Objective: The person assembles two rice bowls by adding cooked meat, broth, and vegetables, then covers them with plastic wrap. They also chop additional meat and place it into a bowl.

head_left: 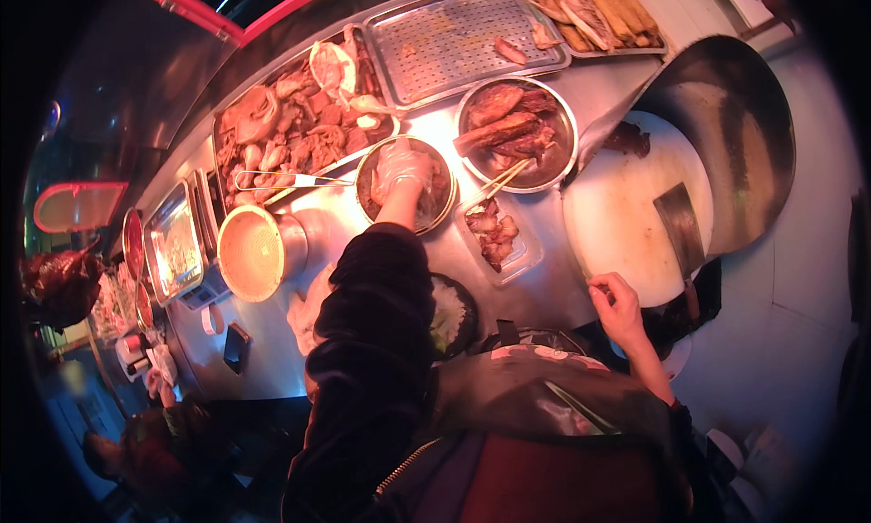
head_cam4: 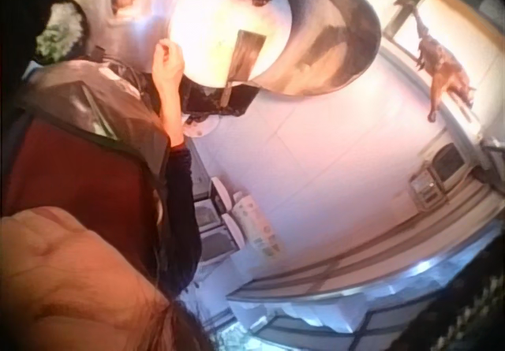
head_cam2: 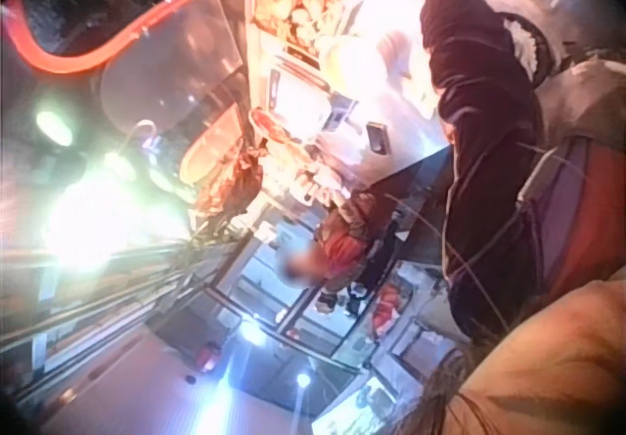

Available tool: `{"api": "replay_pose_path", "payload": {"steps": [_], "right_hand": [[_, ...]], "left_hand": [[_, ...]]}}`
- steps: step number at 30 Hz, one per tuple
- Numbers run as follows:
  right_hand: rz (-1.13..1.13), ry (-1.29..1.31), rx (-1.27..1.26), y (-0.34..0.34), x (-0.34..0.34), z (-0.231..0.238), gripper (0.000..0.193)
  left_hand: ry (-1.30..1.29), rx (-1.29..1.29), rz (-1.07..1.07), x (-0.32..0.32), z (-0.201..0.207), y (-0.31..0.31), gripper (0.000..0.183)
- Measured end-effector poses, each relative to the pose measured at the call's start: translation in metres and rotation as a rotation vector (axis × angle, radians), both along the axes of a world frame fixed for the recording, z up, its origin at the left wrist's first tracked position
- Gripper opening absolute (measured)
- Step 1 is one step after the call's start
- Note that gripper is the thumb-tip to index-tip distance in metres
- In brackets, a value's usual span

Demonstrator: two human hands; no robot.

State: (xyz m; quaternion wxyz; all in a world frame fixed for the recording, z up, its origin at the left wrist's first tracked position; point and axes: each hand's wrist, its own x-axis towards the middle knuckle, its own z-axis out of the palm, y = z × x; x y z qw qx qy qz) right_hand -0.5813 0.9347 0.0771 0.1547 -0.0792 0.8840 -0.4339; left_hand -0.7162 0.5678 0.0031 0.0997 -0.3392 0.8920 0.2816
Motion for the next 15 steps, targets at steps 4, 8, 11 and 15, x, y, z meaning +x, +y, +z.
{"api": "replay_pose_path", "payload": {"steps": [4,8,11,15], "right_hand": [[-0.124,0.013,0.033,0.042,0.000,0.000,0.009],[-0.268,0.070,0.158,0.099,-0.001,-0.016,0.009],[-0.307,0.084,0.171,0.135,0.000,-0.030,0.010],[-0.289,0.047,0.158,0.161,0.000,-0.045,0.010]], "left_hand": [[0.254,0.158,0.002,0.023,-0.017,-0.018,0.023],[0.580,0.835,0.327,0.047,-0.020,-0.042,0.025],[0.623,1.071,0.414,0.060,-0.013,-0.051,0.019],[0.661,1.127,0.516,0.074,-0.004,-0.046,0.021]]}}
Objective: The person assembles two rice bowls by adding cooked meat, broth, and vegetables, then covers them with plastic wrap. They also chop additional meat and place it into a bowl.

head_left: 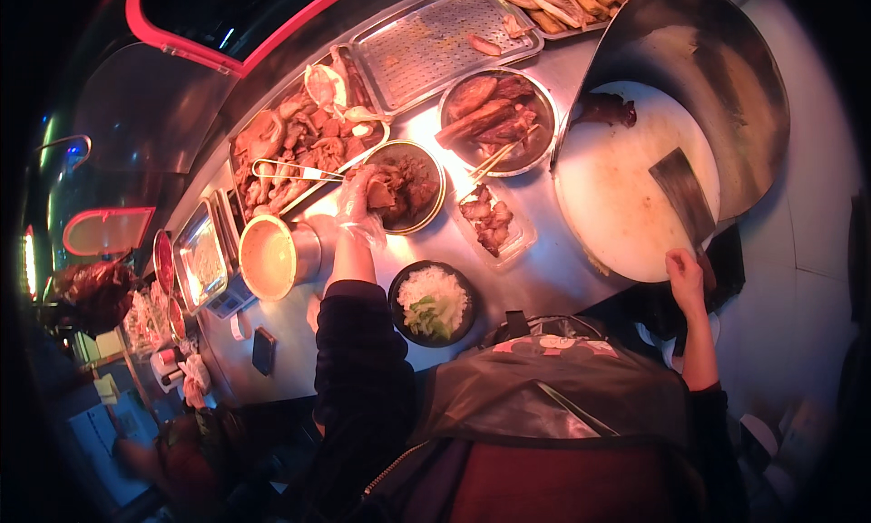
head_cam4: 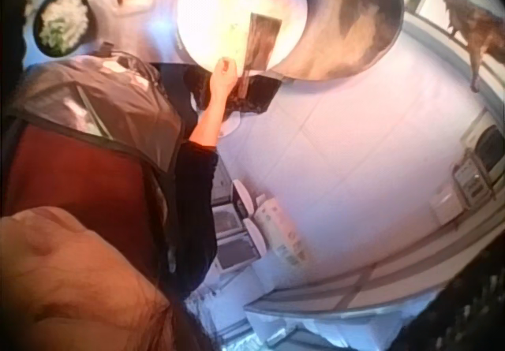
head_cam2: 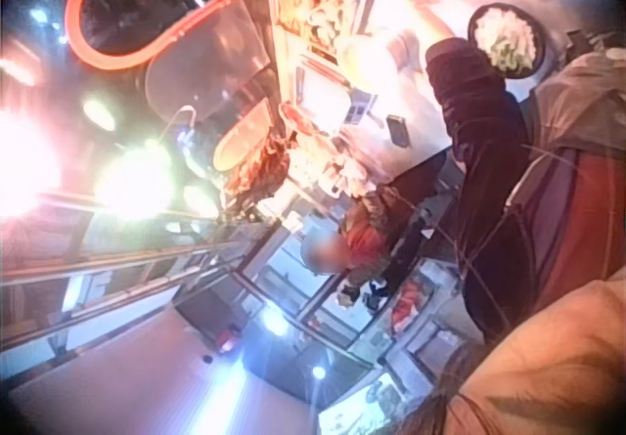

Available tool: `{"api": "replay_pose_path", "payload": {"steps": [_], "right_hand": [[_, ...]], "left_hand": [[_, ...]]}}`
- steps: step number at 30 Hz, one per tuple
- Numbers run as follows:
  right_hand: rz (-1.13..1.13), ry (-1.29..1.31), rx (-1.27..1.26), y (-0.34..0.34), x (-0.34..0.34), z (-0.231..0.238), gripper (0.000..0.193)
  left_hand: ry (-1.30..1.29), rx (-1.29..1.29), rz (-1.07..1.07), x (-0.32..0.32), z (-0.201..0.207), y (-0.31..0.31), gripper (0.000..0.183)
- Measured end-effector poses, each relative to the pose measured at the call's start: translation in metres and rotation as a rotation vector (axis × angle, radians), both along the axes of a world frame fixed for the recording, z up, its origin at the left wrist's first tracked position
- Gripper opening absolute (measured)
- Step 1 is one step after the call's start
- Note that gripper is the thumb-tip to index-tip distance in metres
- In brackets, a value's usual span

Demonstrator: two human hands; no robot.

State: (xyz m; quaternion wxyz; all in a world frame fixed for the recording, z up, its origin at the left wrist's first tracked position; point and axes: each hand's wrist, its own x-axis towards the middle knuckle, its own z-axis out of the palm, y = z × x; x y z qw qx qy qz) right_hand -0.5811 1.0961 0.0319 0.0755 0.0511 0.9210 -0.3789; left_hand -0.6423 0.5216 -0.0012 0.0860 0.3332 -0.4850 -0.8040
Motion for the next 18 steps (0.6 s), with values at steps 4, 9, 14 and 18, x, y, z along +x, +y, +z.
{"api": "replay_pose_path", "payload": {"steps": [4,9,14,18], "right_hand": [[-0.023,0.042,0.034,0.020,-0.003,-0.003,0.010],[-0.138,0.282,0.143,0.068,-0.012,-0.010,0.010],[-0.120,-0.149,0.500,0.100,-0.010,-0.040,0.039],[-0.146,-0.167,0.482,0.098,-0.010,-0.051,0.044]], "left_hand": [[-0.051,-0.031,0.005,0.003,0.008,0.005,0.024],[0.023,0.168,0.142,0.014,0.016,0.018,0.024],[0.294,-0.075,-0.068,0.034,0.036,0.046,0.044],[0.072,0.329,0.086,0.025,0.076,0.083,0.030]]}}
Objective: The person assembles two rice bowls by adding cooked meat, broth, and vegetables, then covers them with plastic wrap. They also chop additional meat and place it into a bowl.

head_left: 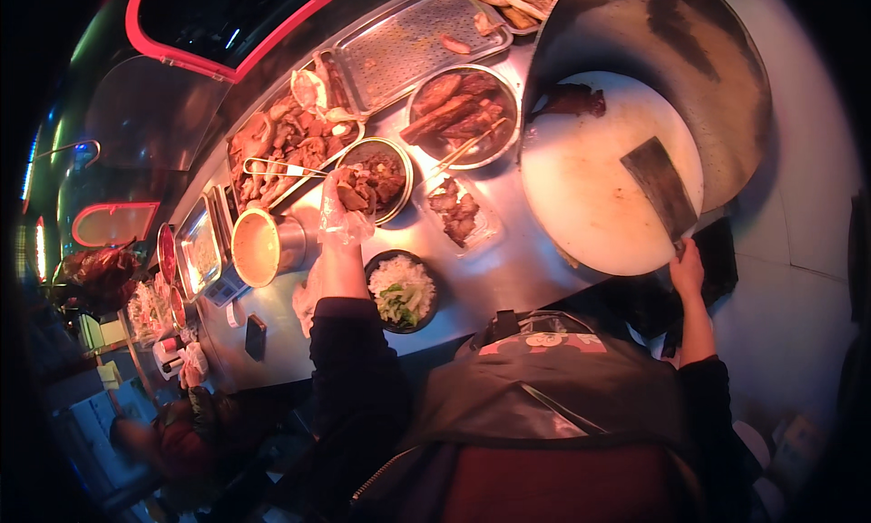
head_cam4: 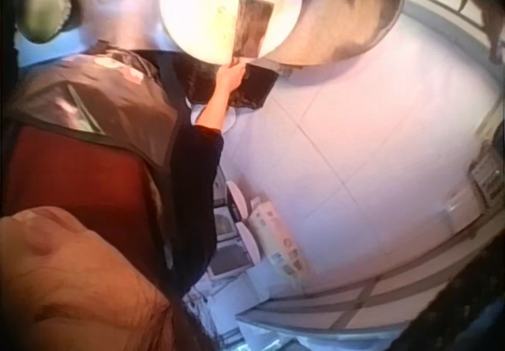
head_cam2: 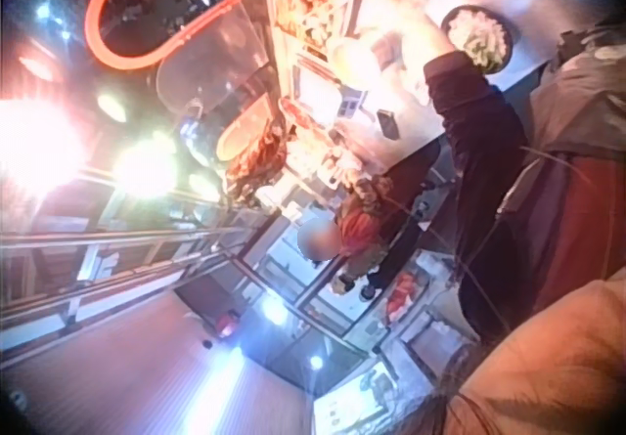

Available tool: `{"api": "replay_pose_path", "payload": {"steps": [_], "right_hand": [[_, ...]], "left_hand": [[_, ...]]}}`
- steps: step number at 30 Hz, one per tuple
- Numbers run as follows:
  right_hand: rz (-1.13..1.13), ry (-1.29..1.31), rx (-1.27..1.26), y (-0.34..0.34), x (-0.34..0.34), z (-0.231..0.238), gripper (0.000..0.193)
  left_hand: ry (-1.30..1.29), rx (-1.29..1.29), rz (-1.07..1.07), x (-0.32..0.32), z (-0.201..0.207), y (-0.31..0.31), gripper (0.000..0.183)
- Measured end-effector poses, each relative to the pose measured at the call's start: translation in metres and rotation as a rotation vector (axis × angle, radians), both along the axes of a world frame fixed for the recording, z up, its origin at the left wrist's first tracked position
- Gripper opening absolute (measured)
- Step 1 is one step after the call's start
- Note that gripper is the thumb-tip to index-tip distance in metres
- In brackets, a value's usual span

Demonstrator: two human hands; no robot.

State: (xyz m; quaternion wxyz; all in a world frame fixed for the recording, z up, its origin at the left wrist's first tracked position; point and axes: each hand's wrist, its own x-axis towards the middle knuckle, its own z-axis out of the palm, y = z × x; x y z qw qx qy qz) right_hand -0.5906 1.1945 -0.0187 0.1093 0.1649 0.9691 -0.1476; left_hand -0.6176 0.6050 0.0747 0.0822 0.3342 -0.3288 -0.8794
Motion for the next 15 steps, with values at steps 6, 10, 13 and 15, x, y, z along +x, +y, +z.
{"api": "replay_pose_path", "payload": {"steps": [6,10,13,15], "right_hand": [[0.022,0.035,-0.053,-0.014,0.005,0.035,0.027],[-0.251,-0.015,-0.932,-0.027,0.026,0.051,0.013],[-0.295,0.064,-1.127,-0.030,0.035,0.048,0.013],[-0.312,0.035,-1.089,-0.027,0.036,0.042,0.012]], "left_hand": [[-0.115,0.022,-0.464,-0.011,0.006,0.159,0.021],[-0.192,0.197,-0.568,-0.053,-0.034,0.273,0.022],[-0.299,0.042,-0.502,-0.071,-0.062,0.315,0.022],[-0.291,-0.021,-0.521,-0.072,-0.079,0.321,0.023]]}}
